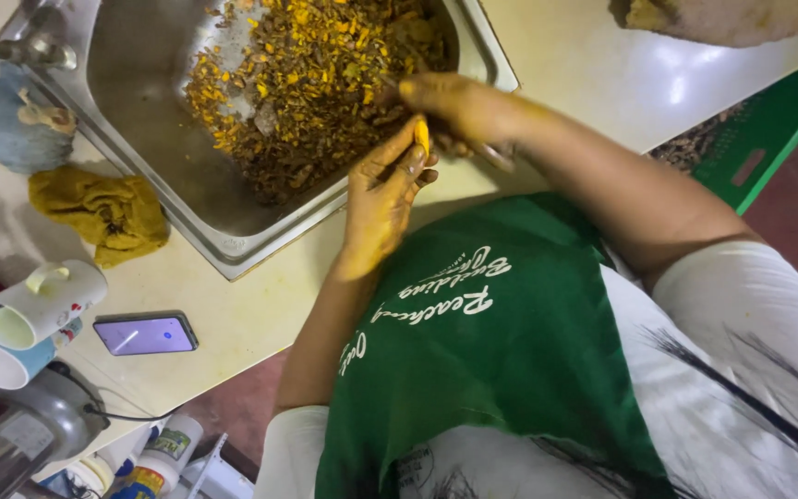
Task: Peeling and cleaning turmeric roots with a small knife in a sink
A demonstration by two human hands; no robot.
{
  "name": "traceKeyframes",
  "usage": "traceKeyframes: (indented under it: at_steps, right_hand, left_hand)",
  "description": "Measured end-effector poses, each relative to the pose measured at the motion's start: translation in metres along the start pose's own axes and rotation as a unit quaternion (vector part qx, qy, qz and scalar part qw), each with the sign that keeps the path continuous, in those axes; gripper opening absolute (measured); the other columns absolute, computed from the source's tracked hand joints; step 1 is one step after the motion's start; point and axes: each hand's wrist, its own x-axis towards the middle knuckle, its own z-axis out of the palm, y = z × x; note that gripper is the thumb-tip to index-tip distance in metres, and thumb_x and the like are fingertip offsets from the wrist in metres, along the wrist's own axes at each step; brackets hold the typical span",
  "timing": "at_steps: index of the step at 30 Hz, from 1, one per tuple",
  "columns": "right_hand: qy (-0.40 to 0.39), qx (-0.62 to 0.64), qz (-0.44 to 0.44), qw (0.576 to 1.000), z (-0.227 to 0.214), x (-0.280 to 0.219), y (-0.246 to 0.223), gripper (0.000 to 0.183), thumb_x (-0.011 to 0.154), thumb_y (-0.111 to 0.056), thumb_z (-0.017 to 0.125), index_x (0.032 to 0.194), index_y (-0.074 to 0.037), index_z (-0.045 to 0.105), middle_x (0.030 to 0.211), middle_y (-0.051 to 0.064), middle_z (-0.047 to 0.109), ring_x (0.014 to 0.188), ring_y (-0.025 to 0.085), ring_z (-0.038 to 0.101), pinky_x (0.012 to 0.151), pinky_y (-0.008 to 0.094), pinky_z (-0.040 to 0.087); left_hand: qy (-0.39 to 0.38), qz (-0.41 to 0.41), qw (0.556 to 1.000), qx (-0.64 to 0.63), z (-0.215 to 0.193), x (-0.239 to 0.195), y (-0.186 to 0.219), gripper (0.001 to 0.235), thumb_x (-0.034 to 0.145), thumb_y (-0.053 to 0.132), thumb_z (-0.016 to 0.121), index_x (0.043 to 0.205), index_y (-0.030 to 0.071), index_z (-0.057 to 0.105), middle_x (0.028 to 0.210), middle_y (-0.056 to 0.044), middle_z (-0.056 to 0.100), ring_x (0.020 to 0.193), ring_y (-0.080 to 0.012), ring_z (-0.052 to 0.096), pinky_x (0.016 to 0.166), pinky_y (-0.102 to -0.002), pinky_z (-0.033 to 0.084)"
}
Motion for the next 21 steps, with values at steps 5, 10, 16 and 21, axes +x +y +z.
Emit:
traceKeyframes:
  at_steps: [5, 10, 16, 21]
  right_hand:
    - [0.051, -0.035, -0.117, 0.991, -0.005, -0.004, 0.008, 0.047, 0.106, -0.046, 0.041, 0.136, -0.009, 0.043, 0.059, -0.006, 0.039, 0.042, 0.007, 0.035, 0.036, 0.024, 0.028]
    - [0.058, -0.314, -0.244, 0.916, 0.005, -0.028, 0.012, 0.074, 0.108, -0.052, 0.027, 0.160, 0.001, 0.021, 0.163, 0.029, 0.030, 0.138, 0.049, 0.049, 0.116, 0.054, 0.039]
    - [0.079, -0.450, -0.302, 0.837, 0.012, -0.035, 0.028, 0.070, 0.112, -0.039, 0.042, 0.166, -0.006, 0.014, 0.061, 0.019, 0.059, 0.054, 0.039, 0.063, 0.061, 0.051, 0.055]
    - [0.091, -0.497, -0.288, 0.814, 0.013, -0.032, 0.035, 0.072, 0.112, -0.040, 0.045, 0.168, -0.010, 0.010, 0.061, 0.019, 0.059, 0.053, 0.041, 0.062, 0.058, 0.054, 0.052]
  left_hand:
    - [-0.016, 0.028, 0.999, -0.010, 0.001, 0.003, 0.030, 0.048, 0.101, 0.015, 0.070, 0.147, 0.010, 0.058, 0.127, -0.012, 0.071, 0.103, -0.0208, 0.070, 0.087, -0.033, 0.056]
    - [0.008, 0.098, 0.995, -0.025, -0.012, 0.015, 0.032, 0.045, 0.099, 0.007, 0.075, 0.142, 0.007, 0.063, 0.150, -0.012, 0.060, 0.114, -0.0162, 0.063, 0.093, -0.029, 0.054]
    - [-0.027, 0.088, 0.995, -0.045, 0.004, 0.012, 0.046, 0.043, 0.103, 0.007, 0.070, 0.144, 0.005, 0.060, 0.152, -0.016, 0.057, 0.127, -0.0264, 0.066, 0.103, -0.043, 0.059]
    - [-0.028, 0.040, 0.995, -0.089, 0.005, 0.009, 0.052, 0.046, 0.098, 0.004, 0.071, 0.141, -0.006, 0.058, 0.149, -0.023, 0.057, 0.128, -0.0327, 0.065, 0.102, -0.044, 0.060]
